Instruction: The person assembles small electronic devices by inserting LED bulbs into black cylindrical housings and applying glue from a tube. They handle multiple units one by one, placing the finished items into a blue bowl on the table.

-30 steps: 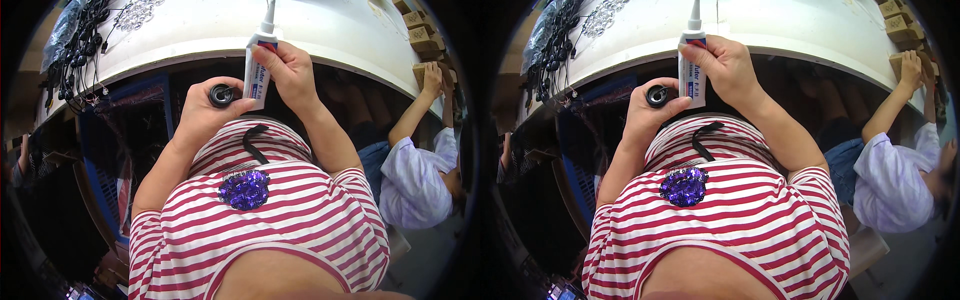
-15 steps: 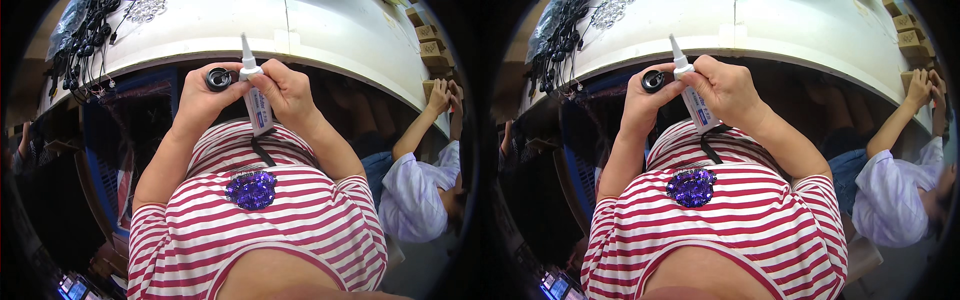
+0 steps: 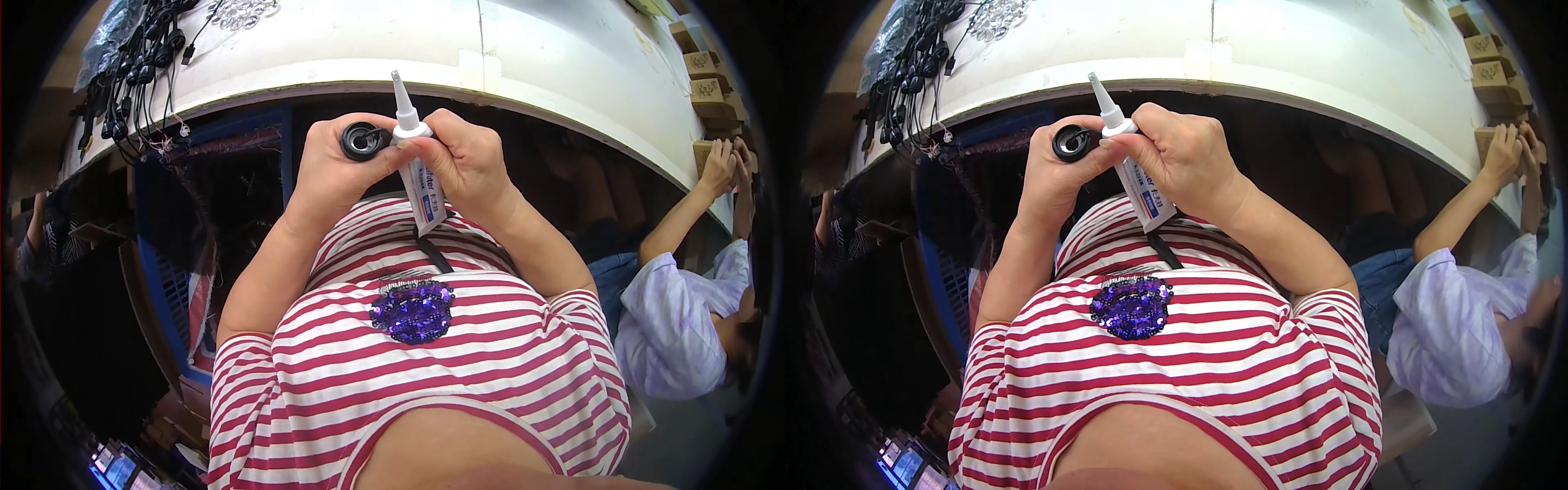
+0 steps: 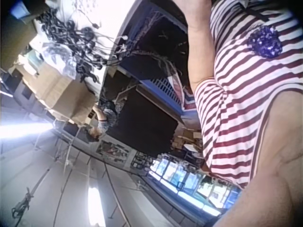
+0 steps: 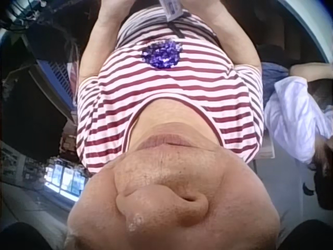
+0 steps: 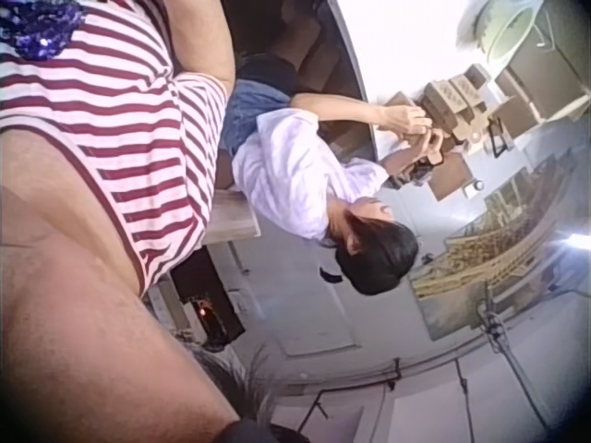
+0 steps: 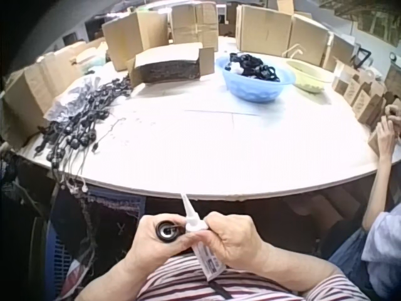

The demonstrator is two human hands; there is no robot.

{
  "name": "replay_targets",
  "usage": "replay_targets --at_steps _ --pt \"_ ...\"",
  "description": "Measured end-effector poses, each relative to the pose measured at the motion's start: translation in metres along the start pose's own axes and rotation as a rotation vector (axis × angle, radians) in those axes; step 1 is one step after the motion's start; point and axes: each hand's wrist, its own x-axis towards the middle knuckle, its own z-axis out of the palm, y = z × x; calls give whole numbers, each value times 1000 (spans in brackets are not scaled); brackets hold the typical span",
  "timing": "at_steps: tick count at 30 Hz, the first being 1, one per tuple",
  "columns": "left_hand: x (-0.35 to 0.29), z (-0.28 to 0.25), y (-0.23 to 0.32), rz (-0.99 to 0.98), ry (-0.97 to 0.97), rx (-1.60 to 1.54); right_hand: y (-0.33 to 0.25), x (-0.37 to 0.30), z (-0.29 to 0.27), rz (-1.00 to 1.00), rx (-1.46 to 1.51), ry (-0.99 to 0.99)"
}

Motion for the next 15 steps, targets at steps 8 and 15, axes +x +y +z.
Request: replay_targets --at_steps 8,15 --pt "0 -3 -3 20 -26 -65 -4 2 -2 -22 17 -8" --pt "1 -3 3 -26 -62 -79 -7 5 -6 7 46 -31"
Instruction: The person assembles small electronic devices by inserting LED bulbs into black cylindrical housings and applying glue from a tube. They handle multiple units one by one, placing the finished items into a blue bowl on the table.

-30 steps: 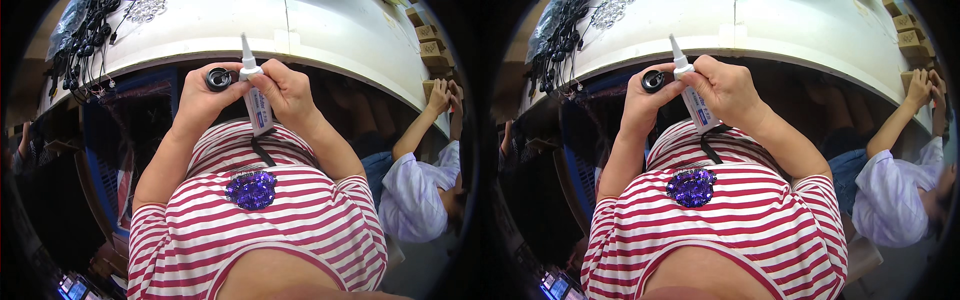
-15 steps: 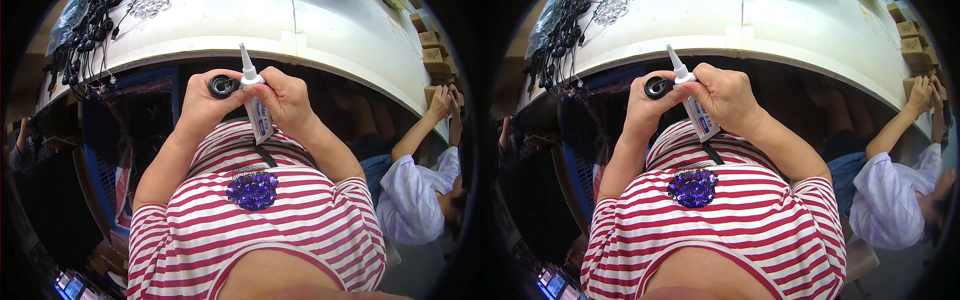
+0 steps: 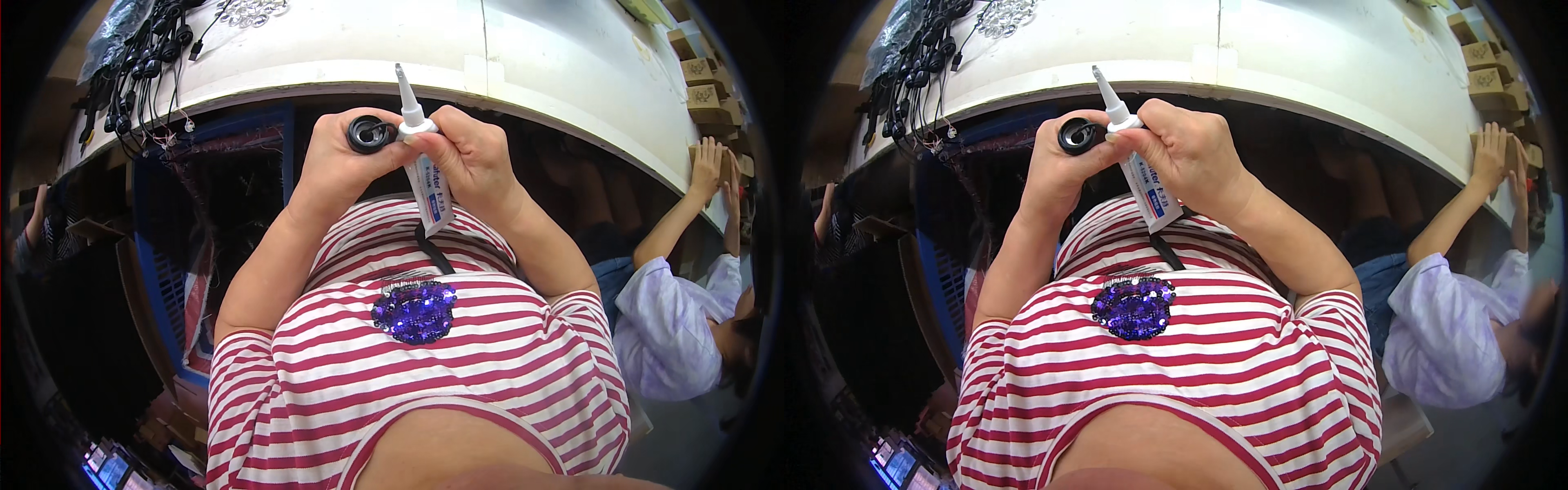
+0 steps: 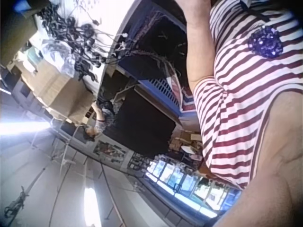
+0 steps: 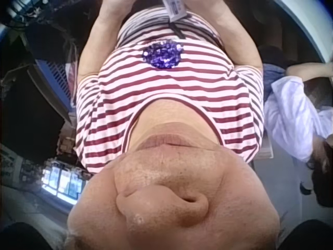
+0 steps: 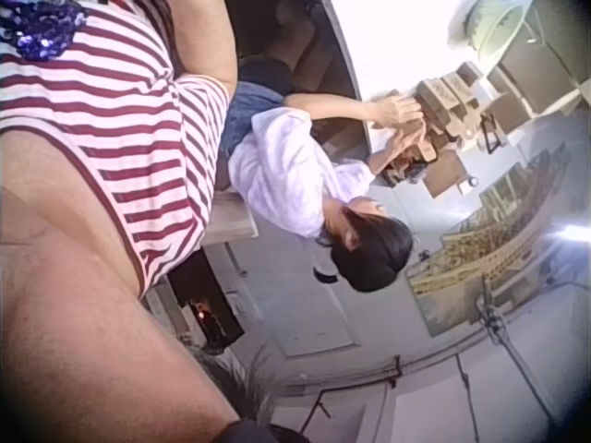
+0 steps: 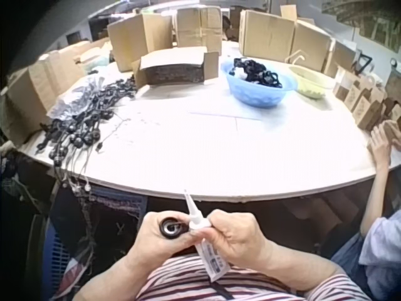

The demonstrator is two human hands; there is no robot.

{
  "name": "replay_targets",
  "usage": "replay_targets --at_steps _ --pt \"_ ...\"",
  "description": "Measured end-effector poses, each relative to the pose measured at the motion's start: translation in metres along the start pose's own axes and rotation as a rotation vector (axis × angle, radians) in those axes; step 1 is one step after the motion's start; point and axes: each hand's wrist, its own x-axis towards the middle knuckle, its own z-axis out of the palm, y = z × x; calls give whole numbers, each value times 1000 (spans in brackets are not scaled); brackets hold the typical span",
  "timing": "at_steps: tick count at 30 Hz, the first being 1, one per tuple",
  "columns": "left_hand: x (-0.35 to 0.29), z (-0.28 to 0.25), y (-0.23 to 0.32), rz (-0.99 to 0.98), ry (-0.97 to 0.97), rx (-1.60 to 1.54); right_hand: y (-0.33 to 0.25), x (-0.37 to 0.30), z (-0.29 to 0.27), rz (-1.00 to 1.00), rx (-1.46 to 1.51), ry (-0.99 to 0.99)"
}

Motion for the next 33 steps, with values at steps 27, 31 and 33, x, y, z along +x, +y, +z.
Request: replay_targets --at_steps 27,31,33 --pt "1 -22 5 183 -46 379 -20 7 -31 808 1385 -432" --pt "2 -20 -2 243 11 452 -12 4 -22 752 1424 -518" --pt "2 -23 -3 239 5 507 -14 5 -21 779 1390 -507"
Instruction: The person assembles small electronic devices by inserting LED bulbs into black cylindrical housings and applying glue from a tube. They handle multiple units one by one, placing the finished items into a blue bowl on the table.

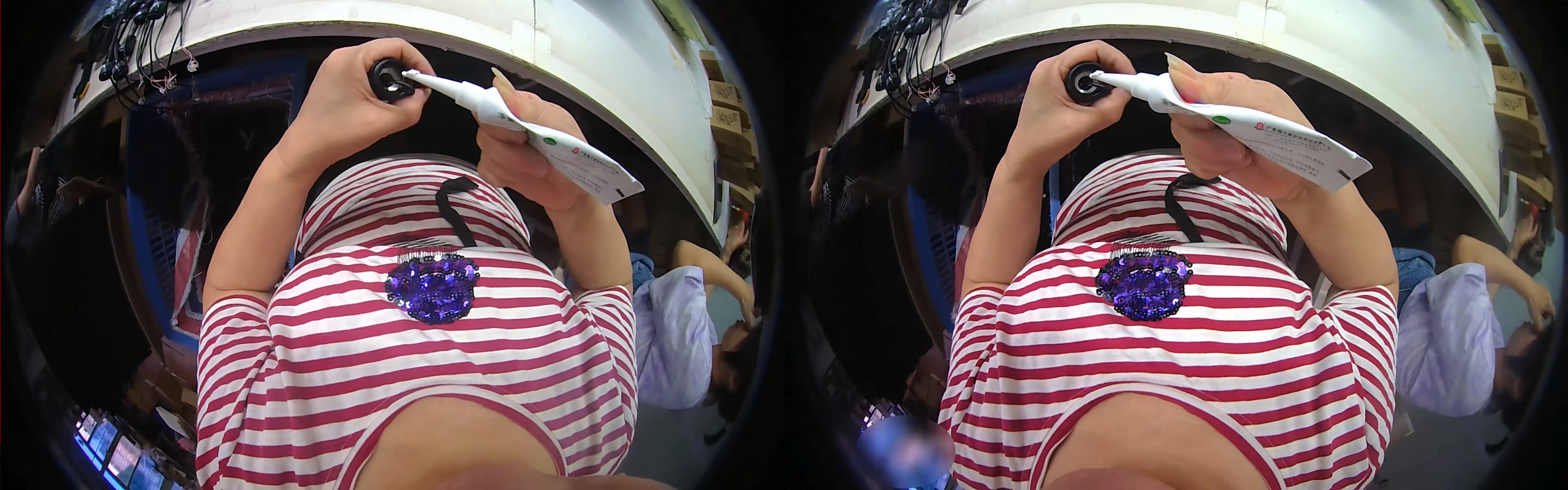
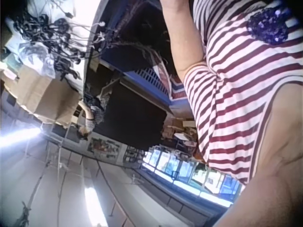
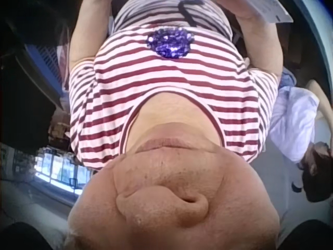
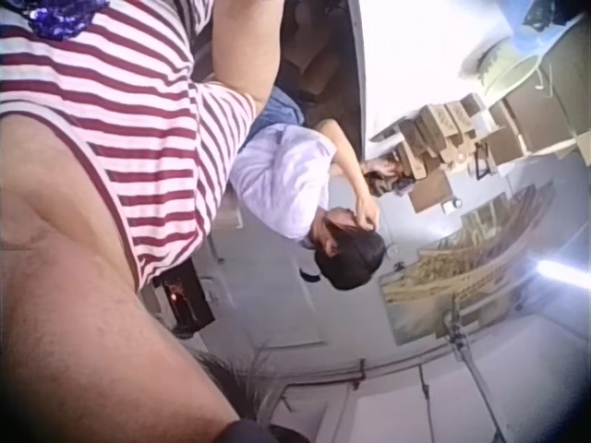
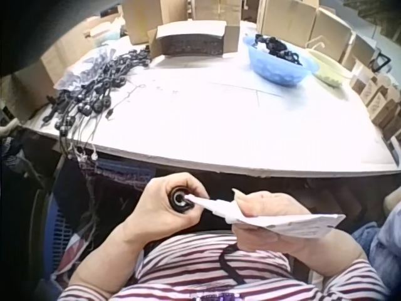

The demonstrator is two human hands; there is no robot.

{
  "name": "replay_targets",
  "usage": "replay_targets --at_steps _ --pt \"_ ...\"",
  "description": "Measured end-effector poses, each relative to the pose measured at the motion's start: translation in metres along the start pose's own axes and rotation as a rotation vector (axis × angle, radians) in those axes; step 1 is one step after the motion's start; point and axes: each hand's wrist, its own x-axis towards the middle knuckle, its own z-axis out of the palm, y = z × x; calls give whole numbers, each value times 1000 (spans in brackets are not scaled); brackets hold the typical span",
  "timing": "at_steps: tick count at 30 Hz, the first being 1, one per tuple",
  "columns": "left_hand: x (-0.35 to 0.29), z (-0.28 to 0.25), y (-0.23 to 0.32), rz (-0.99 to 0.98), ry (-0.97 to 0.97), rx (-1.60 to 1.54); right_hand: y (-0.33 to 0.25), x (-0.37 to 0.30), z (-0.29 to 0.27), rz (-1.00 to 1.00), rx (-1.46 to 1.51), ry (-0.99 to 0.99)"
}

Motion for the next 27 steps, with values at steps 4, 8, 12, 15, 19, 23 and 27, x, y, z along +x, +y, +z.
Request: replay_targets --at_steps 4,8,12,15,19,23,27 --pt "0 -1 -6 72 -9 57 0 4 -1 18 -45 15" --pt "1 -1 -5 90 -1 65 1 8 1 39 -75 64" --pt "0 -1 -7 118 7 64 1 11 -2 40 -68 84" --pt "0 -1 -7 104 0 46 3 11 3 -24 -140 158" --pt "0 2 -4 80 14 1 -5 10 13 54 -248 271" --pt "1 1 0 35 12 -5 -12 11 16 77 -363 321" --pt "6 2 -1 63 42 -27 -19 13 15 104 -300 307"
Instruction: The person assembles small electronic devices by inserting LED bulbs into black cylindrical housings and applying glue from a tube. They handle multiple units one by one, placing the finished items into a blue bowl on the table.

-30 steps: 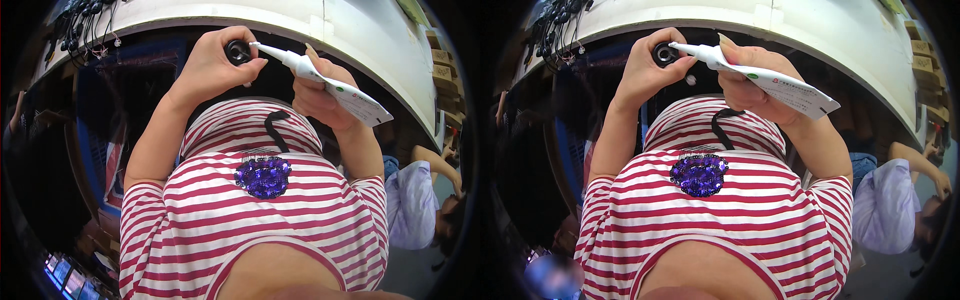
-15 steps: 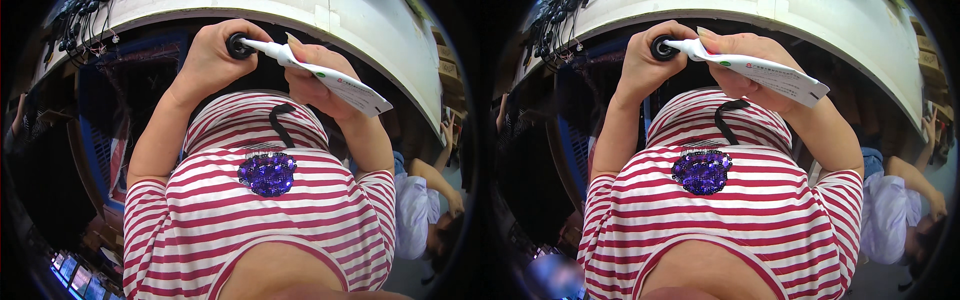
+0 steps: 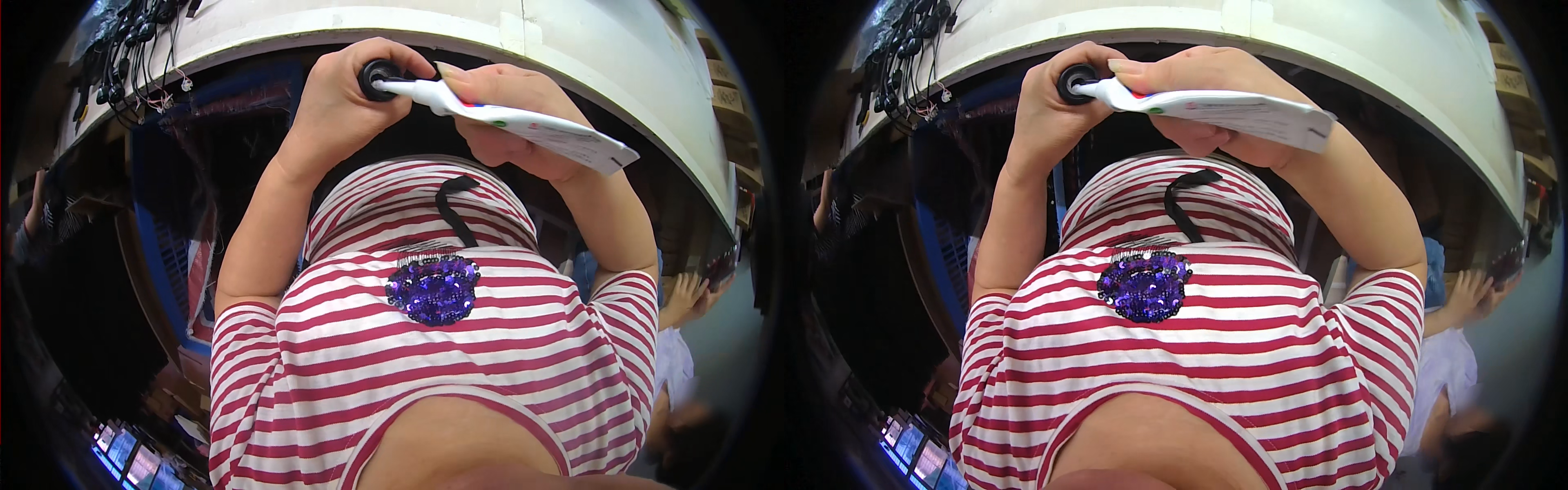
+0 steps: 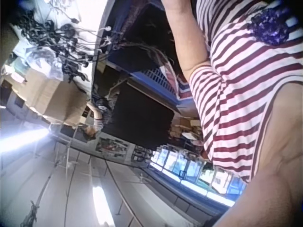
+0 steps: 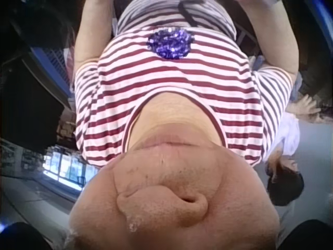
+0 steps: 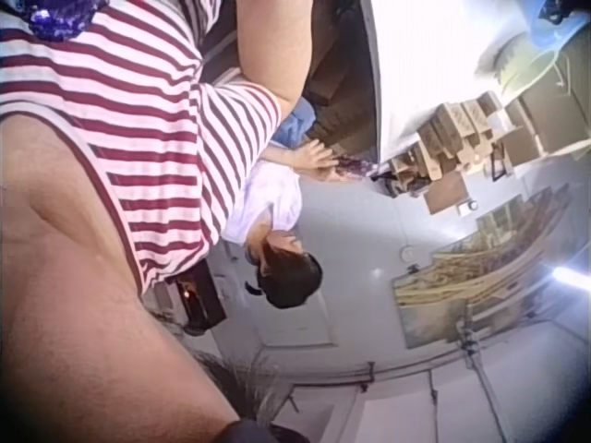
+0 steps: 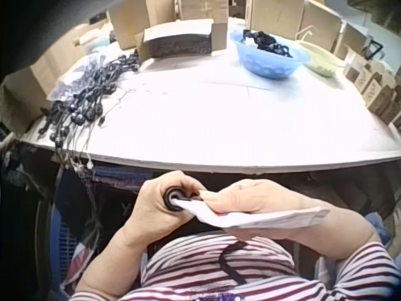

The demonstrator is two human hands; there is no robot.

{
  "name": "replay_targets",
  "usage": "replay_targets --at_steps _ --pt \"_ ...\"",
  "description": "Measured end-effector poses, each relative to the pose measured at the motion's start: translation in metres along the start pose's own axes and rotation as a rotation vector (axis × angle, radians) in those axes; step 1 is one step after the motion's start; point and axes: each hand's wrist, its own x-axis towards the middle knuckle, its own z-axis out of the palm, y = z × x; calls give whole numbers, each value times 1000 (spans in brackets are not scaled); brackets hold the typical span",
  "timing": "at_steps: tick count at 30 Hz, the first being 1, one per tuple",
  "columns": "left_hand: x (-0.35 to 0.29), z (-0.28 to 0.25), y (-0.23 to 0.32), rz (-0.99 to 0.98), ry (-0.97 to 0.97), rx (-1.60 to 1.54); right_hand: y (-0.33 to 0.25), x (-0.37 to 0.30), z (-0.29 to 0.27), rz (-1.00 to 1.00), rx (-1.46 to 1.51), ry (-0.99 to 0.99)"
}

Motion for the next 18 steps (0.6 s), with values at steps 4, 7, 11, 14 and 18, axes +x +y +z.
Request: replay_targets --at_steps 4,7,11,14,18 --pt "9 -6 9 -184 -51 -123 -12 -6 -13 -105 32 -135" --pt "12 -7 11 -167 -69 -340 -36 -9 -29 -349 -76 -68" --pt "16 -3 6 -200 -113 -438 -77 16 -84 -560 -575 353" --pt "20 -4 3 -186 -168 -497 -97 44 -129 -548 -759 574" --pt "21 -2 5 -158 -176 -529 -117 67 -163 -538 -1002 713"
